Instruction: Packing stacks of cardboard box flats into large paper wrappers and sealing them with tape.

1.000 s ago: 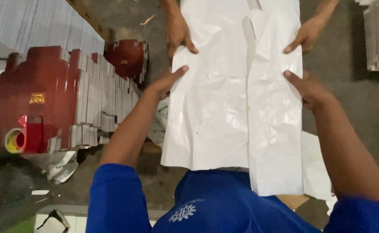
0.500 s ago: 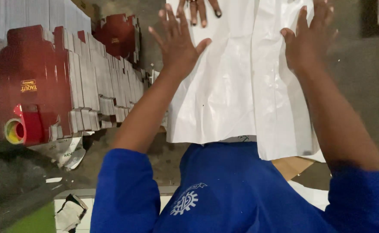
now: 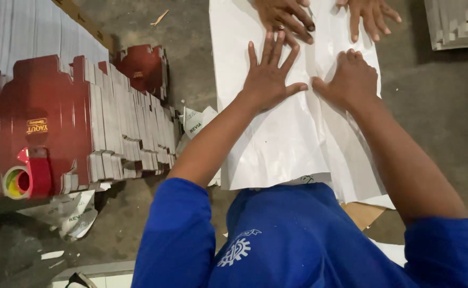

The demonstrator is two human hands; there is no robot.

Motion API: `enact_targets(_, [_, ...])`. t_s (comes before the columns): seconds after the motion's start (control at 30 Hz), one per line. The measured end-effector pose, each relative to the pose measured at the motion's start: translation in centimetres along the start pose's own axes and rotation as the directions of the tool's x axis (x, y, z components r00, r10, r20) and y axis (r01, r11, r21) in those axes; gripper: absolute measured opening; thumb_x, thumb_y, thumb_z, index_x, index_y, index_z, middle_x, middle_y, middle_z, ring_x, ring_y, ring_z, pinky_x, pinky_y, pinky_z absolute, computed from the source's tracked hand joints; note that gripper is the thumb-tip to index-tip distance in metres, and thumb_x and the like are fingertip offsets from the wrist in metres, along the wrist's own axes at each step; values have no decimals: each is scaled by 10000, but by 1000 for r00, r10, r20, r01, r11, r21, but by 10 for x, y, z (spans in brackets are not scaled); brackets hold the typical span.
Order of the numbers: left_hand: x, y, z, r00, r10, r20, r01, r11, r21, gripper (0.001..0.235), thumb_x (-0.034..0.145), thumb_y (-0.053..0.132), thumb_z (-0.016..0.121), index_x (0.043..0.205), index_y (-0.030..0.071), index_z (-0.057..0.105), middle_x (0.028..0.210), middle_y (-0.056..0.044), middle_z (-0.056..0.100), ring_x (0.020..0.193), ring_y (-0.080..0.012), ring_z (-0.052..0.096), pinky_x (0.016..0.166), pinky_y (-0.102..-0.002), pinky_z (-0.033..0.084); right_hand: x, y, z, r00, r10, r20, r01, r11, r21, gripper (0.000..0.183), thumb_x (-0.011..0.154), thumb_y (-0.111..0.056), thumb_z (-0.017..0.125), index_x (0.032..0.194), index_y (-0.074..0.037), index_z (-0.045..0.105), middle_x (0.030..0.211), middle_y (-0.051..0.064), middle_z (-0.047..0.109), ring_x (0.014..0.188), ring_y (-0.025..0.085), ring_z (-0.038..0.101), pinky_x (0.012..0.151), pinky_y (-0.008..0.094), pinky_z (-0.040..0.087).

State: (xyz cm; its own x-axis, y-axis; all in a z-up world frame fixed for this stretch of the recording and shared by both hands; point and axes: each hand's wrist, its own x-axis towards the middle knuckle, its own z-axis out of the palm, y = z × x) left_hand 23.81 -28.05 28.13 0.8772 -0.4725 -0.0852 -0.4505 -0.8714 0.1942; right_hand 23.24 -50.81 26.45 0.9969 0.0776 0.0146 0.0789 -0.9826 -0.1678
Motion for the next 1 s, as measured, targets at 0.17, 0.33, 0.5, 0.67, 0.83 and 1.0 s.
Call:
enact_targets(0.17, [8, 6, 3, 999, 7, 54, -7, 1000, 10, 983, 915, 850, 367, 1677, 279, 123, 1738, -126, -58, 1587, -374, -112, 1182, -764, -74, 2, -15, -15, 997, 26, 73, -20, 997, -75, 554, 867, -384, 693, 1157, 87, 672, 1214, 324, 641, 1119, 452, 615, 906, 537, 520])
enact_targets(0.33, [9, 11, 6, 996, -12, 83, 8, 999, 48, 1003, 912, 876, 338, 1683, 275, 114, 1742, -98, -44, 1582, -394, -106, 1155, -808, -53, 12, 18, 14, 999, -46, -8, 46, 997, -65, 232, 952, -171, 611, 941, -5, 773, 884, 287, 718, 796, 461, 699, 790, 535, 562])
enact_targets(0.5, [10, 18, 3, 993, -30, 113, 26, 999, 42, 993, 908, 880, 346, 1678, 297, 118, 1740, -115, -35, 1570, -441, -108, 1168, -793, -30, 11, 8, -4, 977, -89, -195, 106, 991, 79, 194, 993, -117, 615, 925, -29, 774, 812, 275, 691, 747, 461, 678, 732, 542, 546])
enact_targets(0.67, [16, 27, 3, 994, -36, 106, 33, 999, 28, 970, 920, 862, 361, 1678, 302, 127, 1740, -123, 6, 1551, -500, -112, 1168, -803, -31, 15, -5, 6, 982, -118, -150, 120, 993, 2, 153, 918, -102, 635, 881, -29, 764, 791, 273, 696, 723, 463, 684, 717, 540, 552])
enact_targets(0.83, [20, 31, -9, 999, -43, 32, 41, 997, 66, 984, 884, 815, 455, 1661, 290, 157, 1735, -144, 53, 1524, -558, -73, 1105, -839, 1, 18, -16, 13, 981, -133, -143, 126, 990, -60, 122, 805, -97, 672, 851, -24, 757, 802, 277, 702, 724, 460, 699, 716, 527, 568])
enact_targets(1.0, [15, 36, -12, 996, -42, 80, 37, 998, 52, 1030, 834, 858, 466, 1634, 276, 178, 1708, -181, 55, 1479, -598, -76, 1075, -836, 8, 30, 4, -1, 993, -102, -56, 100, 994, -36, 152, 893, -143, 642, 887, -70, 774, 868, 245, 724, 800, 455, 707, 775, 542, 565])
